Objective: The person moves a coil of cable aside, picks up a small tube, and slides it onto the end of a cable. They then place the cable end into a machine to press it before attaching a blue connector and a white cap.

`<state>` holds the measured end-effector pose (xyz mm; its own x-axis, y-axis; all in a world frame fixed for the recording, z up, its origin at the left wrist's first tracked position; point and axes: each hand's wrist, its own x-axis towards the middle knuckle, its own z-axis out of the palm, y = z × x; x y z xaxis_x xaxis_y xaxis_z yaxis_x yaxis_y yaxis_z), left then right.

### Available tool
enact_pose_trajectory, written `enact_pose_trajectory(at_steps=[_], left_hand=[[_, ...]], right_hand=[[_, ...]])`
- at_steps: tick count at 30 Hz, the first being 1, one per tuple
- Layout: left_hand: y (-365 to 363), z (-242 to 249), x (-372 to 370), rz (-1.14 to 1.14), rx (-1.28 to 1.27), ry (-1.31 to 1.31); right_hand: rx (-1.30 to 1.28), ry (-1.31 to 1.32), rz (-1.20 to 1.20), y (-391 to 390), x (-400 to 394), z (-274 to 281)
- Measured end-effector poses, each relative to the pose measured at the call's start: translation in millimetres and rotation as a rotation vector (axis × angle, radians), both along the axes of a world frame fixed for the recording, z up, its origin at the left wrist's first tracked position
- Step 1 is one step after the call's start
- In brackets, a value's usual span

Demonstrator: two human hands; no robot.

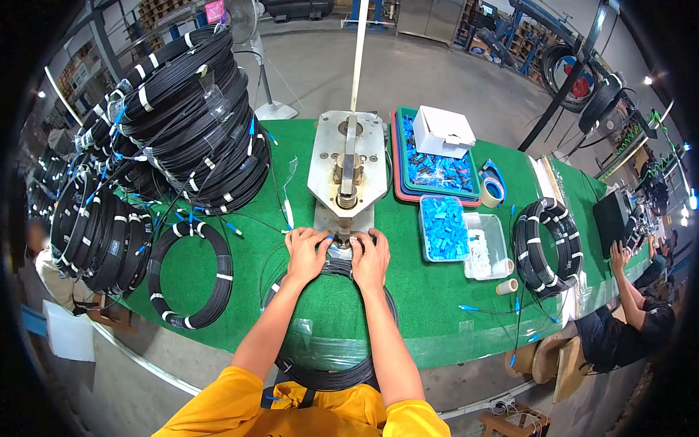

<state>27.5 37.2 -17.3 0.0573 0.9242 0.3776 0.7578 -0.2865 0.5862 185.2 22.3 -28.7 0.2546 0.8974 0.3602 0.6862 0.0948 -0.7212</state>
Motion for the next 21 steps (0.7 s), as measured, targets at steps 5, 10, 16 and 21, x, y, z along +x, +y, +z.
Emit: enact_pose_trajectory(at_steps=[5,10,16,21], left_hand=[[0.8,-0.4,0.7,0.004,-0.005,0.016],[0.3,0.9,0.6,0.007,0.013,0.032],[-0.7,0.0,0.3,0.007,0.022,0.016],[-0.4,-2.9,-0.4,0.017,0.036,0.012]], right_hand=[[-0.008,0.006,0.004,0.2,0.0,-0.4],[-0.015,0.010,-0.003,-0.3,-0.5,-0.7],[0.021,-0.015,-0.015,-2.4,-0.4,-0.1],[0.040,-0.025,0.000,-2.6,-0.7,-0.4]])
